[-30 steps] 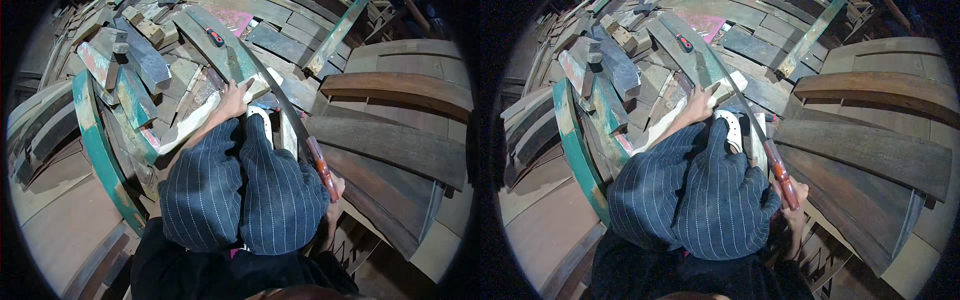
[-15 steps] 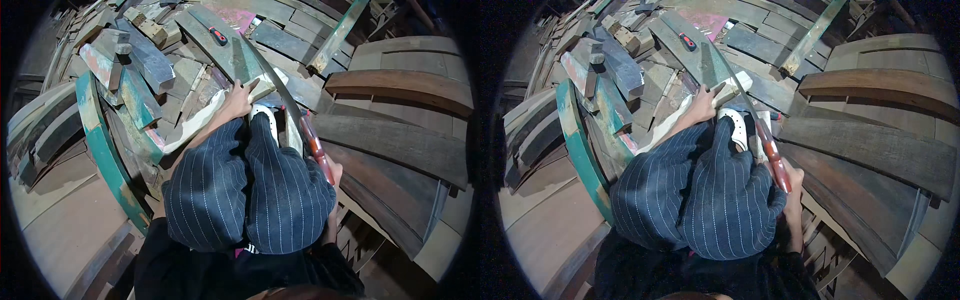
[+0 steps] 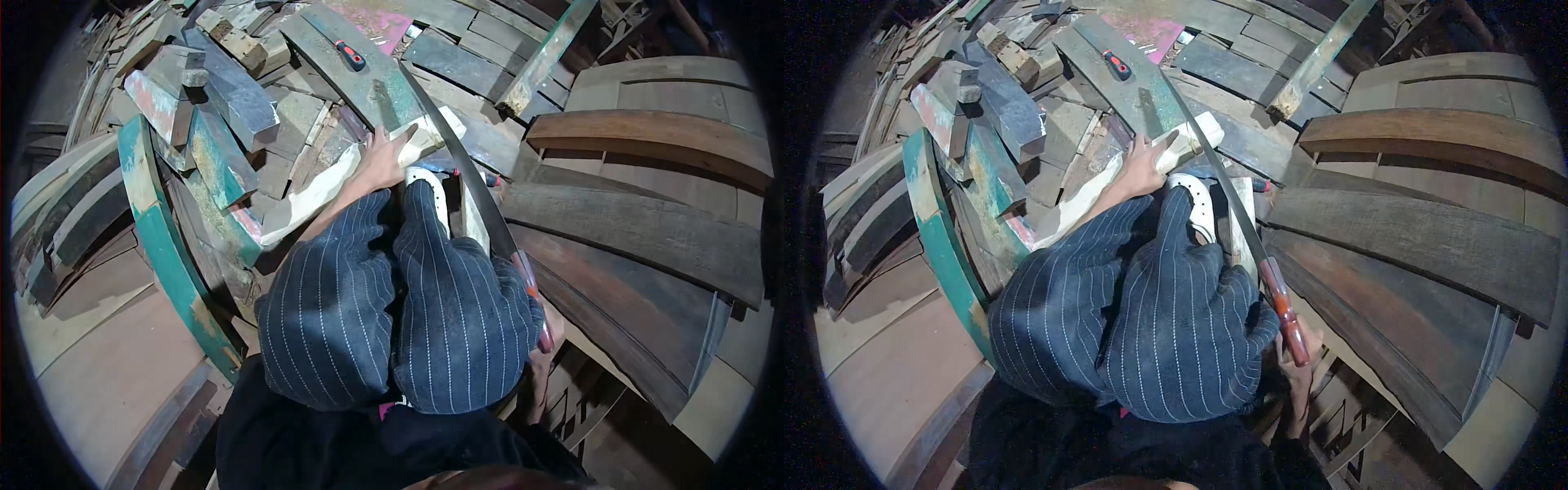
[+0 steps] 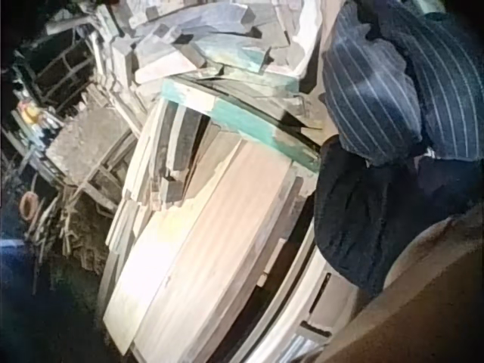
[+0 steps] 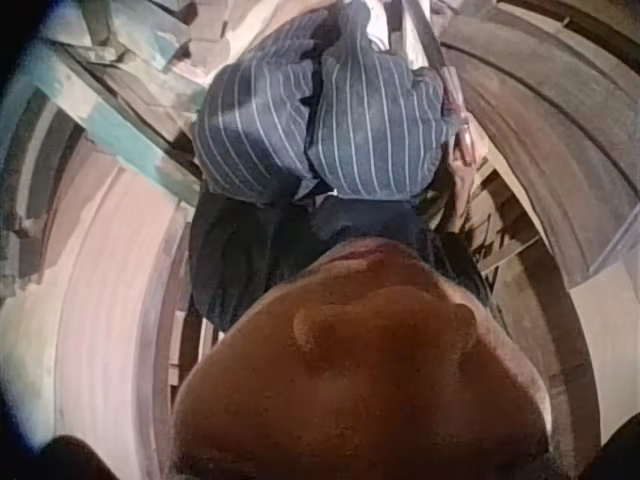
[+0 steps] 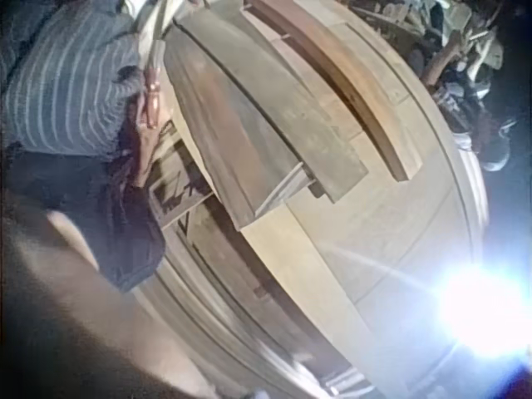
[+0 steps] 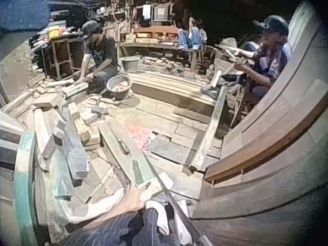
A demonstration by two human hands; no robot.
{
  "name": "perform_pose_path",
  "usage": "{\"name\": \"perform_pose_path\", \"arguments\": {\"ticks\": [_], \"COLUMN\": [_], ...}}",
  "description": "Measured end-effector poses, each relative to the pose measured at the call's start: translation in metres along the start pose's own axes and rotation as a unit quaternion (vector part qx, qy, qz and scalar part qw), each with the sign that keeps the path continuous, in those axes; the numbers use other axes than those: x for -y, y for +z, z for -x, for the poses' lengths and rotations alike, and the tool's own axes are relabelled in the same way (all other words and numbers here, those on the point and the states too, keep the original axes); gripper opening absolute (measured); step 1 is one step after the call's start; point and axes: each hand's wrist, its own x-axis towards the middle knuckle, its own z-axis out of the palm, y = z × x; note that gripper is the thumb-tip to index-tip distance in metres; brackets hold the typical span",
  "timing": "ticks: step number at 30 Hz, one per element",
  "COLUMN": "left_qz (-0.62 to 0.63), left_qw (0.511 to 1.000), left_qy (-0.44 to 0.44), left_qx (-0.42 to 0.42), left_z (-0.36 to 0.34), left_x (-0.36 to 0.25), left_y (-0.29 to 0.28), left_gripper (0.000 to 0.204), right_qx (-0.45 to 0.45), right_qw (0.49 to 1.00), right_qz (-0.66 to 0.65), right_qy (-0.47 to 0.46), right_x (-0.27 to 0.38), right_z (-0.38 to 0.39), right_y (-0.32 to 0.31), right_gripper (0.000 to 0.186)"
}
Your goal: Sawing a piece of wood manually using a hand saw while sitting on a pile of scrap wood.
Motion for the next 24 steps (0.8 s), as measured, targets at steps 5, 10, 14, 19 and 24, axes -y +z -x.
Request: {"name": "perform_pose_path", "arguments": {"ticks": [5,10,14,19,24], "left_qz": [-0.034,-0.045,-0.059,-0.044,-0.060], "left_qw": [0.999,0.999,0.998,0.999,0.998], "left_qy": [0.008,-0.023,-0.015,-0.016,-0.004], "left_qx": [-0.005,0.008,-0.021,-0.019,-0.011], "left_z": [-0.003,0.002,0.008,-0.006,0.001], "left_x": [-0.007,-0.008,0.000,-0.010,-0.004], "left_y": [0.002,0.001,0.003,0.001,0.001], "left_gripper": [0.075,0.074,0.073,0.074,0.081], "right_qx": [-0.043,-0.072,-0.044,-0.086,-0.044], "right_qw": [0.980,0.968,0.951,0.850,0.855], "right_qz": [-0.138,-0.164,-0.214,-0.317,-0.259], "right_qy": [0.138,0.174,0.221,0.412,0.446], "right_x": [-0.023,0.015,0.007,-0.038,-0.023], "right_z": [0.000,-0.083,-0.061,0.022,0.008], "right_y": [0.052,0.069,0.074,0.077,0.069], "right_gripper": [0.013,0.014,0.027,0.027,0.029]}}
